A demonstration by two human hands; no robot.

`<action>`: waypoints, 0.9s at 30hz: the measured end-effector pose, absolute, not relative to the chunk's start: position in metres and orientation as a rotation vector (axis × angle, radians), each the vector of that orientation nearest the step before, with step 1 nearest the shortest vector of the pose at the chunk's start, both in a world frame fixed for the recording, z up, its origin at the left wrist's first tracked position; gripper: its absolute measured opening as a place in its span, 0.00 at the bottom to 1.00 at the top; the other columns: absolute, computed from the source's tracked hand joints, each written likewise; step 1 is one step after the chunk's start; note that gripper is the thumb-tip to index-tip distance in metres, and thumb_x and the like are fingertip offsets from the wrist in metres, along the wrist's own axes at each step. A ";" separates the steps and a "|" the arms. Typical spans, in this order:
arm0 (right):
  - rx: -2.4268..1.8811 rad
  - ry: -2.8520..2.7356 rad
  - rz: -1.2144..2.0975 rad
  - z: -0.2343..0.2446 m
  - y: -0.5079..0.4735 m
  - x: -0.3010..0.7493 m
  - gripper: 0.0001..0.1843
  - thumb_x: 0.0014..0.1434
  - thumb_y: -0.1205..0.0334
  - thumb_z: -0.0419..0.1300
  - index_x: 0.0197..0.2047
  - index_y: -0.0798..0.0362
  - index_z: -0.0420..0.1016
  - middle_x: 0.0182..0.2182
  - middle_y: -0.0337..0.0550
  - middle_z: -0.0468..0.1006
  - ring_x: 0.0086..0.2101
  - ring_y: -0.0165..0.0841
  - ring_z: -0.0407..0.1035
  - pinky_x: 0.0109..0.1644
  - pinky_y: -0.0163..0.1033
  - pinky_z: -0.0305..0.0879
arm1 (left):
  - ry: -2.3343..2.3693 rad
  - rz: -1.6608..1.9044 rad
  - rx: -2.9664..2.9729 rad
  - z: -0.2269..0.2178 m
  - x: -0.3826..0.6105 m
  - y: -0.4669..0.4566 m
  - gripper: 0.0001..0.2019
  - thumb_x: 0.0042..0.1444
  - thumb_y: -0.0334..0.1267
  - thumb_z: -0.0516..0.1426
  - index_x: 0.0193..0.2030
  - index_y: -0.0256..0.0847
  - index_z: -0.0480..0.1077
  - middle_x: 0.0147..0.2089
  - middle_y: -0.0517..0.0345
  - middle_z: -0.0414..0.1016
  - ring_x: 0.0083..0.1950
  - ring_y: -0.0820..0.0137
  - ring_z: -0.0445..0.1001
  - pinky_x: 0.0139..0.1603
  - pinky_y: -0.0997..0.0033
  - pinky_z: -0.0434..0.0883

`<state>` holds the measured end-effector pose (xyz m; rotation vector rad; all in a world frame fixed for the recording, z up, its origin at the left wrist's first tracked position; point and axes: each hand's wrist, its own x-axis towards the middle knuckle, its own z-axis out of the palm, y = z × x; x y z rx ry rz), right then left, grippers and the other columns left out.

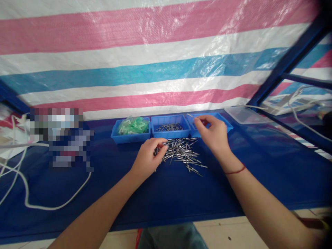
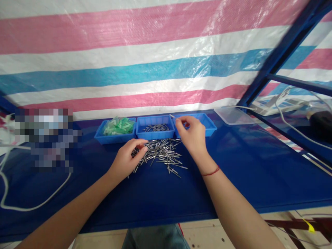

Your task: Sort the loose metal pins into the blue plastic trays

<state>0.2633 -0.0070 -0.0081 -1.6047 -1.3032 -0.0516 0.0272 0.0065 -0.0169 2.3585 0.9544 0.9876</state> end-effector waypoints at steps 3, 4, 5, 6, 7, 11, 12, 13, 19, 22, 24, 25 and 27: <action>-1.766 -1.318 -0.313 -0.013 -0.002 0.286 0.15 0.58 0.55 0.55 0.32 0.56 0.78 0.29 0.50 0.79 0.32 0.41 0.71 0.43 0.48 0.63 | 0.847 0.846 2.550 -0.014 0.028 0.003 0.07 0.61 0.38 0.54 0.42 0.43 0.74 0.41 0.55 0.76 0.45 0.65 0.71 0.48 0.64 0.65; -1.789 -1.333 -0.357 -0.014 -0.001 0.290 0.15 0.58 0.55 0.55 0.32 0.56 0.78 0.29 0.51 0.79 0.33 0.42 0.71 0.44 0.49 0.62 | 0.804 0.797 2.613 -0.013 0.028 0.001 0.08 0.60 0.39 0.55 0.41 0.44 0.74 0.42 0.55 0.76 0.46 0.64 0.70 0.49 0.63 0.63; -1.803 -1.336 -0.383 -0.015 0.000 0.293 0.15 0.58 0.56 0.55 0.34 0.57 0.78 0.30 0.51 0.79 0.34 0.43 0.71 0.46 0.50 0.61 | 0.759 0.744 2.672 -0.011 0.029 -0.001 0.08 0.60 0.40 0.55 0.43 0.46 0.75 0.43 0.55 0.75 0.47 0.64 0.70 0.49 0.62 0.62; -1.808 -1.334 -0.393 -0.015 0.000 0.293 0.15 0.58 0.56 0.55 0.35 0.57 0.78 0.30 0.52 0.79 0.35 0.43 0.71 0.46 0.51 0.61 | 0.713 0.689 2.727 -0.010 0.029 -0.003 0.09 0.60 0.42 0.56 0.45 0.47 0.74 0.45 0.55 0.75 0.49 0.63 0.69 0.49 0.61 0.61; -1.803 -1.333 -0.387 -0.015 0.000 0.292 0.15 0.58 0.56 0.54 0.36 0.57 0.77 0.30 0.52 0.78 0.36 0.43 0.71 0.47 0.51 0.60 | 0.671 0.632 2.776 -0.010 0.030 -0.005 0.11 0.60 0.43 0.56 0.47 0.49 0.74 0.46 0.56 0.74 0.50 0.63 0.68 0.49 0.60 0.60; -1.710 -1.417 -0.307 -0.010 -0.004 0.275 0.12 0.59 0.59 0.54 0.36 0.56 0.76 0.31 0.50 0.78 0.36 0.42 0.71 0.47 0.49 0.61 | 0.614 0.460 2.926 -0.010 0.033 -0.012 0.13 0.62 0.44 0.53 0.52 0.52 0.71 0.49 0.56 0.73 0.50 0.62 0.66 0.47 0.60 0.58; -1.680 -1.454 -0.288 -0.009 -0.005 0.269 0.12 0.59 0.59 0.54 0.36 0.55 0.76 0.31 0.49 0.78 0.36 0.42 0.71 0.46 0.49 0.61 | 0.628 0.440 2.951 -0.011 0.034 -0.013 0.13 0.63 0.43 0.53 0.52 0.52 0.71 0.48 0.56 0.72 0.50 0.62 0.66 0.46 0.60 0.57; -1.652 -1.491 -0.271 -0.008 -0.007 0.263 0.11 0.59 0.60 0.54 0.36 0.54 0.76 0.32 0.48 0.78 0.36 0.41 0.70 0.46 0.48 0.61 | 0.645 0.428 2.973 -0.012 0.035 -0.014 0.13 0.63 0.43 0.52 0.53 0.53 0.70 0.48 0.56 0.72 0.49 0.62 0.65 0.46 0.61 0.57; -1.508 -1.649 -0.169 -0.005 -0.014 0.237 0.09 0.59 0.63 0.53 0.35 0.53 0.76 0.33 0.46 0.79 0.37 0.40 0.70 0.47 0.47 0.60 | 0.591 0.484 3.109 -0.016 0.041 -0.015 0.16 0.66 0.40 0.49 0.56 0.63 0.66 0.55 0.58 0.69 0.50 0.62 0.64 0.46 0.60 0.55; -1.474 -1.681 -0.138 -0.005 -0.016 0.231 0.09 0.59 0.63 0.53 0.35 0.52 0.76 0.33 0.46 0.79 0.38 0.40 0.70 0.47 0.47 0.60 | 0.496 0.484 3.140 -0.019 0.044 -0.014 0.12 0.66 0.40 0.49 0.50 0.59 0.71 0.54 0.60 0.70 0.51 0.64 0.63 0.47 0.60 0.54; -1.472 -1.690 -0.127 -0.006 -0.016 0.229 0.09 0.59 0.64 0.54 0.34 0.52 0.76 0.33 0.45 0.79 0.37 0.40 0.70 0.47 0.46 0.60 | 0.465 0.483 3.161 -0.020 0.045 -0.013 0.09 0.65 0.41 0.51 0.46 0.54 0.72 0.50 0.60 0.72 0.50 0.65 0.64 0.47 0.61 0.54; -1.474 -1.691 -0.124 -0.007 -0.016 0.228 0.09 0.59 0.64 0.54 0.34 0.53 0.76 0.33 0.45 0.79 0.37 0.39 0.70 0.47 0.46 0.60 | 0.457 0.486 3.173 -0.021 0.045 -0.012 0.09 0.65 0.41 0.51 0.44 0.53 0.72 0.48 0.60 0.72 0.49 0.66 0.64 0.46 0.61 0.54; -1.476 -1.697 -0.119 -0.007 -0.016 0.227 0.09 0.58 0.64 0.54 0.33 0.53 0.76 0.33 0.44 0.78 0.37 0.38 0.70 0.47 0.45 0.60 | 0.463 0.505 3.192 -0.022 0.045 -0.010 0.08 0.65 0.40 0.51 0.42 0.51 0.72 0.45 0.61 0.72 0.46 0.67 0.65 0.45 0.61 0.54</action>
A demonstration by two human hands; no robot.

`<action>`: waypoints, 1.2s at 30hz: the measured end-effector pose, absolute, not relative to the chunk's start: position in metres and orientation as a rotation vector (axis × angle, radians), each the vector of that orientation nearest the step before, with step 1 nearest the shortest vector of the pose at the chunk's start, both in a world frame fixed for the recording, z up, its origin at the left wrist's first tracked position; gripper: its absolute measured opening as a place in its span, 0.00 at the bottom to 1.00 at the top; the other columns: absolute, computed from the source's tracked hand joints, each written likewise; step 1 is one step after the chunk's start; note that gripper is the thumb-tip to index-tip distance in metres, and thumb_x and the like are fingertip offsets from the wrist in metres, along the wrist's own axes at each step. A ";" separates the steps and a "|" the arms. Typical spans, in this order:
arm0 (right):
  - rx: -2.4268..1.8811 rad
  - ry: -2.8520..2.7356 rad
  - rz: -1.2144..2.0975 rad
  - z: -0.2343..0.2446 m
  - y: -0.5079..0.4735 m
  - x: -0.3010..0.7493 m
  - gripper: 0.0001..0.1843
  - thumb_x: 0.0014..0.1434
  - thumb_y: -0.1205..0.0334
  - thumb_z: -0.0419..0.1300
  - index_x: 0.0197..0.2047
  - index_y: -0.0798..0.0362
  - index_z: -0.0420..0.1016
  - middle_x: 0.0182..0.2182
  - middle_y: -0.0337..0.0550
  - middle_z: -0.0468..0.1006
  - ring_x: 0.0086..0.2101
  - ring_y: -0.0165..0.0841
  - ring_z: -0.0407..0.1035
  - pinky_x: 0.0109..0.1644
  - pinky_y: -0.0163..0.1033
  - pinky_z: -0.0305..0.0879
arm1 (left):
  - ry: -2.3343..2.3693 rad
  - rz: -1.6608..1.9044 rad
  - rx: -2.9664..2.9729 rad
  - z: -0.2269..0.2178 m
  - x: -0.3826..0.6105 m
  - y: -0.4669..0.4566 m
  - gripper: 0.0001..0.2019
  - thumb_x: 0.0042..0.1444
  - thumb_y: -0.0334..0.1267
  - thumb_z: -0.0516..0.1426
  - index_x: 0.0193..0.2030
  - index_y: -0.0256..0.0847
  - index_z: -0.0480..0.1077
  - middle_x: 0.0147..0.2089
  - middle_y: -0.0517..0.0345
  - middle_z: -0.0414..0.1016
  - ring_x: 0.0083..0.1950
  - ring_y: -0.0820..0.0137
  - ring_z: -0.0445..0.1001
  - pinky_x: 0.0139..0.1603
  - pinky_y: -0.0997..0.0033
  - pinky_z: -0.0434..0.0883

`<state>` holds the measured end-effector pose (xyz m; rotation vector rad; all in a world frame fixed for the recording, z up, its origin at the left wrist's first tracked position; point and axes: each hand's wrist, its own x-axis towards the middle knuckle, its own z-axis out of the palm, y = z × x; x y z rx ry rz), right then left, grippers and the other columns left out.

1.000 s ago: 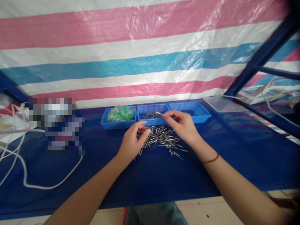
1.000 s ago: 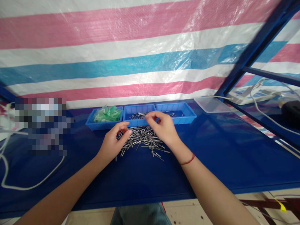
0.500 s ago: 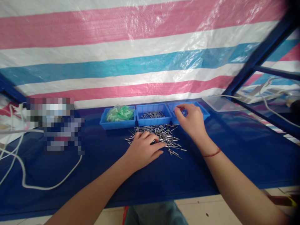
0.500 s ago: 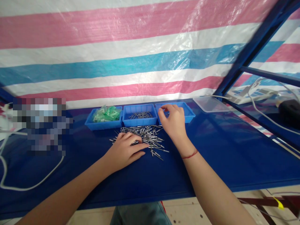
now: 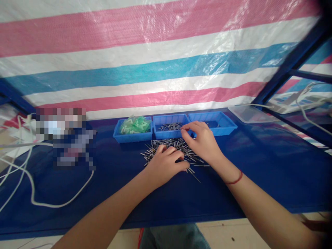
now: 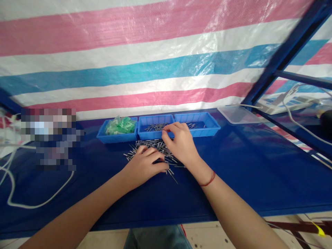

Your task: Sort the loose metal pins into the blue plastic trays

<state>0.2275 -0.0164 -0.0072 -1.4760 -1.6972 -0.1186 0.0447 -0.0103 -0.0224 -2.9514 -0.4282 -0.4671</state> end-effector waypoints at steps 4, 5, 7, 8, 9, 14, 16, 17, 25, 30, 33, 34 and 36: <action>-1.449 -1.699 -0.033 -0.006 -0.019 0.225 0.08 0.58 0.64 0.55 0.32 0.53 0.76 0.32 0.43 0.78 0.36 0.37 0.69 0.46 0.43 0.61 | -0.480 -0.504 -2.905 -0.026 0.043 -0.007 0.08 0.66 0.39 0.50 0.40 0.48 0.71 0.44 0.60 0.72 0.46 0.68 0.65 0.45 0.61 0.54; -1.444 -1.685 0.034 -0.005 -0.020 0.225 0.08 0.58 0.64 0.55 0.32 0.53 0.76 0.31 0.42 0.78 0.35 0.36 0.69 0.44 0.42 0.62 | -0.490 -0.511 -2.897 -0.027 0.043 -0.006 0.08 0.65 0.39 0.50 0.40 0.48 0.71 0.45 0.60 0.72 0.47 0.68 0.65 0.46 0.61 0.54; -1.446 -1.633 0.200 -0.003 -0.021 0.224 0.09 0.59 0.62 0.56 0.32 0.52 0.76 0.31 0.41 0.79 0.32 0.34 0.69 0.40 0.40 0.63 | -0.502 -0.512 -2.889 -0.028 0.043 -0.005 0.08 0.66 0.40 0.50 0.39 0.46 0.70 0.46 0.60 0.72 0.48 0.67 0.65 0.47 0.61 0.54; -1.447 -1.605 0.278 -0.002 -0.022 0.223 0.09 0.59 0.61 0.56 0.31 0.52 0.76 0.31 0.41 0.79 0.31 0.33 0.69 0.38 0.39 0.63 | -0.506 -0.507 -2.889 -0.028 0.043 -0.004 0.08 0.66 0.40 0.50 0.39 0.45 0.70 0.46 0.60 0.72 0.49 0.67 0.65 0.48 0.61 0.54; -1.446 -1.583 0.341 -0.001 -0.022 0.223 0.10 0.59 0.60 0.56 0.31 0.53 0.76 0.31 0.41 0.79 0.30 0.32 0.69 0.37 0.38 0.63 | -0.510 -0.500 -2.893 -0.028 0.043 -0.004 0.09 0.66 0.40 0.50 0.39 0.44 0.70 0.47 0.60 0.72 0.49 0.67 0.65 0.48 0.61 0.54; -1.421 -1.577 0.462 0.001 -0.022 0.222 0.10 0.58 0.59 0.56 0.31 0.54 0.76 0.30 0.41 0.79 0.30 0.32 0.69 0.35 0.37 0.62 | -0.528 -0.452 -2.944 -0.025 0.041 -0.005 0.07 0.64 0.41 0.53 0.41 0.44 0.70 0.48 0.60 0.73 0.50 0.67 0.65 0.48 0.61 0.54; -1.414 -1.592 0.462 0.001 -0.022 0.222 0.10 0.58 0.60 0.56 0.31 0.54 0.76 0.31 0.41 0.79 0.31 0.33 0.70 0.37 0.37 0.62 | -0.540 -0.448 -2.947 -0.023 0.040 -0.006 0.07 0.64 0.40 0.53 0.41 0.44 0.70 0.47 0.60 0.73 0.50 0.67 0.66 0.48 0.61 0.54; -1.406 -1.606 0.460 0.001 -0.022 0.222 0.10 0.58 0.60 0.56 0.31 0.54 0.76 0.31 0.41 0.79 0.32 0.33 0.70 0.37 0.37 0.62 | -0.546 -0.455 -2.943 -0.023 0.039 -0.007 0.07 0.65 0.40 0.52 0.40 0.44 0.70 0.47 0.60 0.74 0.50 0.66 0.66 0.48 0.61 0.54; -1.265 -1.899 0.656 0.008 -0.029 0.221 0.12 0.61 0.59 0.54 0.32 0.55 0.76 0.28 0.39 0.75 0.29 0.29 0.66 0.32 0.34 0.59 | -0.880 -0.678 -2.971 -0.010 0.034 0.001 0.08 0.66 0.37 0.50 0.41 0.41 0.69 0.43 0.58 0.76 0.46 0.66 0.70 0.49 0.61 0.57; -1.227 -1.971 0.790 0.003 -0.029 0.219 0.12 0.62 0.58 0.53 0.37 0.55 0.76 0.27 0.37 0.73 0.26 0.26 0.61 0.29 0.33 0.56 | -1.084 -1.122 -3.124 -0.007 0.027 0.009 0.06 0.63 0.36 0.53 0.41 0.41 0.71 0.41 0.56 0.76 0.43 0.69 0.73 0.45 0.68 0.65; -1.209 -1.966 0.823 -0.002 -0.027 0.218 0.12 0.63 0.57 0.53 0.37 0.55 0.75 0.29 0.39 0.74 0.26 0.27 0.61 0.30 0.34 0.57 | -1.299 -1.458 -3.151 -0.013 0.027 0.010 0.06 0.59 0.35 0.56 0.43 0.41 0.72 0.41 0.56 0.76 0.41 0.70 0.74 0.43 0.71 0.68; -1.201 -1.958 0.836 -0.004 -0.027 0.217 0.12 0.63 0.57 0.53 0.37 0.55 0.75 0.30 0.40 0.74 0.26 0.27 0.62 0.30 0.34 0.58 | -1.385 -1.556 -3.156 -0.014 0.027 0.010 0.07 0.58 0.35 0.57 0.44 0.41 0.71 0.40 0.57 0.76 0.40 0.70 0.75 0.43 0.72 0.69; -1.186 -1.937 0.860 -0.006 -0.026 0.216 0.12 0.62 0.57 0.54 0.37 0.55 0.74 0.31 0.40 0.74 0.27 0.27 0.62 0.31 0.34 0.59 | -1.523 -1.732 -3.171 -0.017 0.029 0.010 0.09 0.57 0.37 0.58 0.45 0.40 0.71 0.39 0.57 0.77 0.39 0.70 0.75 0.41 0.73 0.70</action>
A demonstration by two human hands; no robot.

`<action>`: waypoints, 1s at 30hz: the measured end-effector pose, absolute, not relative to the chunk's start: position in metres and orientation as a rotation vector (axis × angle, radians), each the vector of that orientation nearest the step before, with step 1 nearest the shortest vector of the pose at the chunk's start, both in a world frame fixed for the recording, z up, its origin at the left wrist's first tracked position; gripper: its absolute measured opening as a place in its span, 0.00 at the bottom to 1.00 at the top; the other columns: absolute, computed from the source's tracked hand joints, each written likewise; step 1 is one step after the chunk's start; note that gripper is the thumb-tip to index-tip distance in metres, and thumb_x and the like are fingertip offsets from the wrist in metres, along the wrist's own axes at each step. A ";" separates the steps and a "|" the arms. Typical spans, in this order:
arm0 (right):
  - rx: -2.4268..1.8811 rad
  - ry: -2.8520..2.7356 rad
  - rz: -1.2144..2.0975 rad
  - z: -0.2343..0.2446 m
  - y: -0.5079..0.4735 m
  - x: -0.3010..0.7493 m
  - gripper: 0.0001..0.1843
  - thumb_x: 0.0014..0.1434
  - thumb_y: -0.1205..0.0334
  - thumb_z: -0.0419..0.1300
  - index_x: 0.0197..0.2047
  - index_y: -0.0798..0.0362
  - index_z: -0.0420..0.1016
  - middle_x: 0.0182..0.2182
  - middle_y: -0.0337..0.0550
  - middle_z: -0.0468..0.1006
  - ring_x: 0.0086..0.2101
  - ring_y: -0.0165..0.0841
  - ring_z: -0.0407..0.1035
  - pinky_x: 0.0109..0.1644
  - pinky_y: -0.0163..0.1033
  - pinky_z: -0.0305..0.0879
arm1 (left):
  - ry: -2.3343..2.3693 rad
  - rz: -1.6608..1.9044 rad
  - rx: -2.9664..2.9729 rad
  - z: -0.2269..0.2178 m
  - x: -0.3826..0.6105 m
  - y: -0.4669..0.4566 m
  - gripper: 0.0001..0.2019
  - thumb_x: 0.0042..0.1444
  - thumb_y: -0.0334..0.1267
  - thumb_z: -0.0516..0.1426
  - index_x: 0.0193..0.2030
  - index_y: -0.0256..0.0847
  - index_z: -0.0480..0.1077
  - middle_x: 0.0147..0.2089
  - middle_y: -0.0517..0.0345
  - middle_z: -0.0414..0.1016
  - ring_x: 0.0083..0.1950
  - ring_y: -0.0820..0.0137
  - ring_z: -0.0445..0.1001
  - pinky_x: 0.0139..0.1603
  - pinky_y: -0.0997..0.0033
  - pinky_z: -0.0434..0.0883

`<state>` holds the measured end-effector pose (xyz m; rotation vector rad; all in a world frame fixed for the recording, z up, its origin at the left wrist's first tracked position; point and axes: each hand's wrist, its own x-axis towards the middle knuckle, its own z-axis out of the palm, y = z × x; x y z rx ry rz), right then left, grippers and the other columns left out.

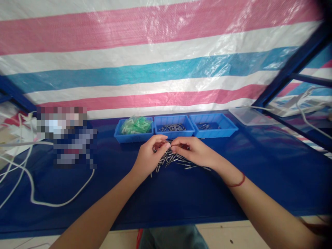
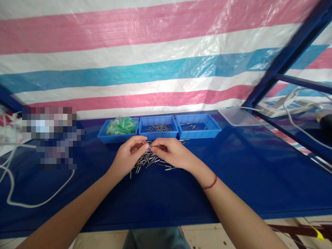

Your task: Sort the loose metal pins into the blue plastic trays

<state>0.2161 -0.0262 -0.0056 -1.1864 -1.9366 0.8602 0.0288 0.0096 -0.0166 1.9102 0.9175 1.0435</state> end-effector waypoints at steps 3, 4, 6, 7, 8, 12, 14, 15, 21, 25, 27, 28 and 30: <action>-1.179 -1.899 0.877 -0.005 -0.027 0.214 0.11 0.62 0.57 0.54 0.37 0.55 0.73 0.30 0.39 0.72 0.28 0.27 0.62 0.31 0.34 0.59 | 0.897 1.029 1.777 -0.016 0.031 0.008 0.08 0.56 0.40 0.59 0.40 0.39 0.72 0.37 0.58 0.76 0.38 0.71 0.75 0.41 0.74 0.70; -1.178 -1.896 0.879 -0.004 -0.028 0.213 0.11 0.62 0.57 0.54 0.37 0.55 0.73 0.29 0.39 0.71 0.27 0.27 0.61 0.30 0.33 0.59 | 0.896 1.023 1.762 -0.015 0.031 0.008 0.08 0.56 0.40 0.59 0.38 0.38 0.72 0.36 0.58 0.76 0.38 0.71 0.75 0.41 0.74 0.70; -1.170 -1.911 0.878 -0.002 -0.029 0.212 0.11 0.62 0.58 0.53 0.37 0.55 0.73 0.28 0.38 0.70 0.27 0.27 0.60 0.29 0.33 0.58 | 0.894 1.017 1.747 -0.012 0.031 0.007 0.07 0.56 0.40 0.59 0.37 0.38 0.73 0.35 0.58 0.76 0.37 0.71 0.75 0.40 0.75 0.70; -1.162 -1.923 0.877 -0.001 -0.029 0.212 0.11 0.62 0.58 0.53 0.37 0.55 0.73 0.28 0.38 0.70 0.26 0.26 0.60 0.29 0.33 0.57 | 0.889 1.017 1.745 -0.012 0.031 0.006 0.07 0.56 0.40 0.59 0.37 0.38 0.73 0.35 0.58 0.77 0.37 0.71 0.75 0.40 0.75 0.70; -1.156 -1.930 0.875 0.000 -0.029 0.212 0.11 0.62 0.58 0.53 0.37 0.55 0.74 0.28 0.38 0.70 0.26 0.26 0.60 0.28 0.33 0.57 | 0.883 1.018 1.747 -0.011 0.031 0.006 0.07 0.56 0.39 0.59 0.37 0.38 0.73 0.36 0.58 0.77 0.37 0.71 0.75 0.40 0.75 0.71; -1.172 -1.879 0.820 0.001 -0.029 0.213 0.10 0.61 0.59 0.55 0.37 0.55 0.74 0.29 0.39 0.73 0.26 0.26 0.61 0.28 0.33 0.57 | 0.866 1.020 1.784 -0.012 0.030 0.007 0.07 0.56 0.39 0.58 0.38 0.38 0.73 0.39 0.57 0.78 0.40 0.70 0.76 0.44 0.73 0.71; -1.188 -1.837 0.772 0.000 -0.028 0.214 0.09 0.59 0.59 0.56 0.36 0.55 0.74 0.28 0.39 0.73 0.26 0.26 0.62 0.28 0.33 0.57 | 0.877 1.023 1.805 -0.014 0.030 0.008 0.08 0.57 0.39 0.58 0.40 0.39 0.74 0.40 0.57 0.78 0.41 0.69 0.76 0.44 0.72 0.71; -1.190 -1.820 0.751 0.000 -0.028 0.214 0.08 0.59 0.59 0.57 0.36 0.55 0.74 0.28 0.39 0.73 0.26 0.26 0.62 0.29 0.33 0.57 | 0.887 1.026 1.818 -0.014 0.030 0.009 0.08 0.57 0.39 0.57 0.40 0.39 0.74 0.40 0.56 0.78 0.41 0.69 0.76 0.44 0.72 0.71; -1.172 -1.746 0.708 0.001 -0.027 0.215 0.08 0.58 0.58 0.58 0.34 0.55 0.73 0.28 0.39 0.73 0.27 0.27 0.63 0.29 0.33 0.58 | 1.013 0.977 1.996 -0.015 0.027 0.010 0.08 0.58 0.38 0.56 0.40 0.40 0.75 0.37 0.58 0.78 0.36 0.70 0.74 0.36 0.73 0.70; -1.216 -1.760 0.674 0.002 -0.027 0.214 0.12 0.59 0.55 0.58 0.31 0.55 0.73 0.26 0.38 0.72 0.25 0.27 0.61 0.29 0.34 0.57 | 1.033 0.945 2.086 -0.014 0.027 0.008 0.08 0.59 0.38 0.56 0.40 0.39 0.74 0.36 0.58 0.77 0.35 0.71 0.73 0.37 0.74 0.69; -1.243 -1.735 0.616 0.002 -0.025 0.219 0.13 0.59 0.55 0.57 0.30 0.55 0.73 0.25 0.39 0.73 0.26 0.28 0.63 0.30 0.34 0.58 | 1.048 0.954 2.107 -0.015 0.028 0.007 0.09 0.59 0.38 0.56 0.43 0.39 0.73 0.37 0.58 0.76 0.35 0.72 0.73 0.36 0.74 0.68; -1.264 -1.697 0.563 0.002 -0.023 0.223 0.13 0.59 0.55 0.57 0.29 0.55 0.73 0.26 0.40 0.74 0.27 0.29 0.64 0.31 0.35 0.59 | 1.053 0.963 2.108 -0.015 0.028 0.007 0.11 0.59 0.39 0.56 0.46 0.39 0.72 0.38 0.58 0.76 0.35 0.72 0.72 0.36 0.74 0.68; -1.327 -1.573 0.417 0.003 -0.019 0.235 0.13 0.58 0.54 0.57 0.30 0.55 0.73 0.28 0.41 0.75 0.29 0.31 0.67 0.33 0.36 0.61 | 1.060 0.973 2.104 -0.016 0.028 0.007 0.13 0.59 0.40 0.56 0.50 0.40 0.71 0.39 0.58 0.76 0.35 0.72 0.72 0.35 0.74 0.68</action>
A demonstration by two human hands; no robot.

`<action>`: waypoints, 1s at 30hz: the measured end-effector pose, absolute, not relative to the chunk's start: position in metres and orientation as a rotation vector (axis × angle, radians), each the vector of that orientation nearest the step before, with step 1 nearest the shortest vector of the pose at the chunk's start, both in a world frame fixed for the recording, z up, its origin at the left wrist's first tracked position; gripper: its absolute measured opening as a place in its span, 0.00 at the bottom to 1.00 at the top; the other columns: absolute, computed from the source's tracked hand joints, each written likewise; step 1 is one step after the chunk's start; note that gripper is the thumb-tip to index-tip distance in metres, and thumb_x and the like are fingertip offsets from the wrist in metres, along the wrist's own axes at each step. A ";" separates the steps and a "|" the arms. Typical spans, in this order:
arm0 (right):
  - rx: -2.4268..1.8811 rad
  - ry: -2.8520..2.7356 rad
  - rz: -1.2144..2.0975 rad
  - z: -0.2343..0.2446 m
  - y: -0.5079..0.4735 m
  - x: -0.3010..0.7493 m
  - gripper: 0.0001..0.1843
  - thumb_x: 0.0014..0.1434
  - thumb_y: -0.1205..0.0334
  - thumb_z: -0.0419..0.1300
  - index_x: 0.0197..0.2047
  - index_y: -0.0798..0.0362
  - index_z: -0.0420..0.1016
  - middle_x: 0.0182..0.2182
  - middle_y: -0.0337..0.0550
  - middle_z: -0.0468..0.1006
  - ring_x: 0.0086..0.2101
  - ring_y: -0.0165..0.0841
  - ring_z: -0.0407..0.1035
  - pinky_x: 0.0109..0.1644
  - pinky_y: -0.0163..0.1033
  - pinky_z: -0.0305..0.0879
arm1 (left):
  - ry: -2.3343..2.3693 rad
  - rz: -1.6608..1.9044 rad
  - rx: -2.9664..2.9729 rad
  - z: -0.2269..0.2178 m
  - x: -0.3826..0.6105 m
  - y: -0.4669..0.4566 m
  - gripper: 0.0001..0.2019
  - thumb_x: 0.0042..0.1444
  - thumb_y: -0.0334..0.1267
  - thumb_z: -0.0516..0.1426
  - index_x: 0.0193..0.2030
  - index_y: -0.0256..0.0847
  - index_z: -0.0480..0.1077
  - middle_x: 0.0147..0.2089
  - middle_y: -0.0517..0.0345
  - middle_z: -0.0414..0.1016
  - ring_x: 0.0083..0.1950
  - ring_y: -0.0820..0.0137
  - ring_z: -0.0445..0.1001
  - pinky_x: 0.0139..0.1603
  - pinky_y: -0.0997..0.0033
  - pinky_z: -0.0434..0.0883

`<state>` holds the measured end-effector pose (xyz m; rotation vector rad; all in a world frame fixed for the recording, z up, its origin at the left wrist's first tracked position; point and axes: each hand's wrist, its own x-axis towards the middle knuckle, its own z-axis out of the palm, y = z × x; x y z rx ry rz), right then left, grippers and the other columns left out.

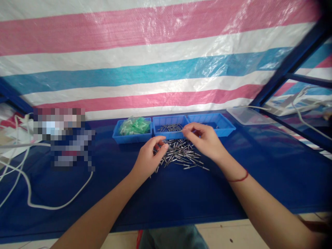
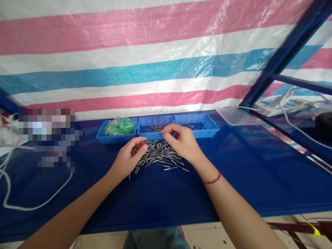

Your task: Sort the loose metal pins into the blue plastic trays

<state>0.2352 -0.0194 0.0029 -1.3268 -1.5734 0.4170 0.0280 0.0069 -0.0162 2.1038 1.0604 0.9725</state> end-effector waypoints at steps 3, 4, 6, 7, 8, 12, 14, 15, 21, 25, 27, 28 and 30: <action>-1.447 -1.379 0.192 0.003 -0.014 0.258 0.13 0.58 0.53 0.56 0.31 0.54 0.74 0.28 0.43 0.77 0.28 0.33 0.68 0.34 0.38 0.63 | 1.061 0.947 2.117 -0.017 0.028 0.006 0.13 0.60 0.41 0.55 0.50 0.41 0.71 0.38 0.58 0.76 0.35 0.72 0.72 0.36 0.74 0.68; -1.502 -1.333 0.118 0.003 -0.013 0.265 0.13 0.58 0.53 0.56 0.32 0.54 0.75 0.28 0.43 0.77 0.28 0.34 0.68 0.34 0.38 0.63 | 1.059 0.930 2.127 -0.017 0.027 0.006 0.13 0.60 0.41 0.54 0.49 0.41 0.71 0.38 0.58 0.76 0.35 0.72 0.72 0.36 0.73 0.68; -1.646 -1.276 -0.027 0.002 -0.012 0.277 0.13 0.58 0.53 0.56 0.33 0.53 0.76 0.28 0.45 0.77 0.28 0.36 0.69 0.35 0.40 0.63 | 1.045 0.904 2.144 -0.017 0.027 0.005 0.12 0.61 0.41 0.54 0.48 0.41 0.72 0.38 0.57 0.76 0.35 0.72 0.72 0.36 0.73 0.68; -1.726 -1.263 -0.088 0.001 -0.011 0.282 0.14 0.58 0.53 0.56 0.34 0.54 0.76 0.28 0.46 0.77 0.29 0.37 0.70 0.35 0.41 0.62 | 1.035 0.896 2.152 -0.017 0.027 0.005 0.12 0.61 0.41 0.54 0.47 0.41 0.72 0.38 0.57 0.76 0.35 0.72 0.72 0.36 0.73 0.68; -1.799 -1.258 -0.135 0.000 -0.010 0.285 0.14 0.58 0.53 0.55 0.35 0.54 0.76 0.28 0.47 0.77 0.29 0.38 0.70 0.35 0.41 0.62 | 1.023 0.890 2.160 -0.017 0.027 0.004 0.11 0.61 0.41 0.54 0.47 0.41 0.72 0.39 0.57 0.76 0.35 0.72 0.72 0.36 0.74 0.68; -1.880 -1.255 -0.215 -0.002 -0.010 0.292 0.18 0.57 0.51 0.55 0.40 0.58 0.75 0.26 0.48 0.76 0.28 0.38 0.69 0.32 0.41 0.60 | 0.996 0.901 2.193 -0.017 0.027 0.003 0.10 0.61 0.39 0.54 0.46 0.42 0.73 0.39 0.57 0.77 0.36 0.71 0.73 0.37 0.73 0.69; -1.806 -1.299 -0.170 0.001 -0.012 0.289 0.16 0.57 0.52 0.56 0.38 0.56 0.75 0.26 0.46 0.75 0.27 0.36 0.68 0.32 0.40 0.60 | 0.998 0.909 2.204 -0.017 0.027 0.004 0.09 0.60 0.38 0.54 0.45 0.41 0.73 0.39 0.57 0.77 0.37 0.70 0.74 0.38 0.73 0.69; -1.752 -1.363 -0.093 0.004 -0.014 0.286 0.14 0.57 0.53 0.55 0.36 0.55 0.75 0.26 0.45 0.75 0.26 0.35 0.68 0.31 0.39 0.60 | 1.000 0.911 2.210 -0.017 0.027 0.004 0.09 0.60 0.37 0.54 0.45 0.41 0.73 0.39 0.57 0.77 0.38 0.70 0.74 0.38 0.72 0.69; -1.429 -2.016 0.579 0.016 -0.026 0.259 0.10 0.56 0.58 0.57 0.27 0.53 0.73 0.22 0.37 0.70 0.24 0.28 0.62 0.28 0.34 0.57 | 1.020 0.923 2.290 -0.018 0.026 0.007 0.08 0.59 0.34 0.54 0.44 0.40 0.73 0.41 0.55 0.76 0.42 0.67 0.74 0.44 0.69 0.69; -1.473 -2.199 0.557 0.009 -0.027 0.252 0.06 0.50 0.60 0.61 0.27 0.53 0.73 0.23 0.36 0.70 0.25 0.28 0.63 0.28 0.34 0.56 | 1.009 0.916 2.325 -0.019 0.026 0.008 0.08 0.59 0.32 0.54 0.43 0.41 0.73 0.40 0.55 0.76 0.43 0.67 0.74 0.44 0.68 0.69; -1.495 -2.244 0.550 0.004 -0.026 0.253 0.05 0.49 0.61 0.62 0.26 0.53 0.73 0.23 0.37 0.71 0.24 0.29 0.64 0.28 0.34 0.56 | 0.999 0.916 2.336 -0.019 0.026 0.008 0.08 0.59 0.32 0.54 0.42 0.41 0.73 0.40 0.56 0.76 0.43 0.66 0.74 0.44 0.68 0.69; -1.499 -2.258 0.550 0.003 -0.025 0.254 0.04 0.49 0.62 0.61 0.26 0.53 0.73 0.23 0.37 0.72 0.24 0.29 0.64 0.28 0.34 0.56 | 0.992 0.917 2.340 -0.019 0.027 0.008 0.08 0.58 0.31 0.54 0.42 0.41 0.73 0.40 0.56 0.77 0.43 0.67 0.74 0.44 0.68 0.69; -1.505 -2.267 0.548 0.002 -0.025 0.255 0.03 0.49 0.64 0.60 0.26 0.53 0.74 0.24 0.38 0.73 0.25 0.29 0.65 0.27 0.34 0.56 | 0.978 0.914 2.346 -0.019 0.027 0.008 0.08 0.58 0.31 0.54 0.42 0.41 0.73 0.40 0.56 0.77 0.43 0.67 0.74 0.45 0.68 0.69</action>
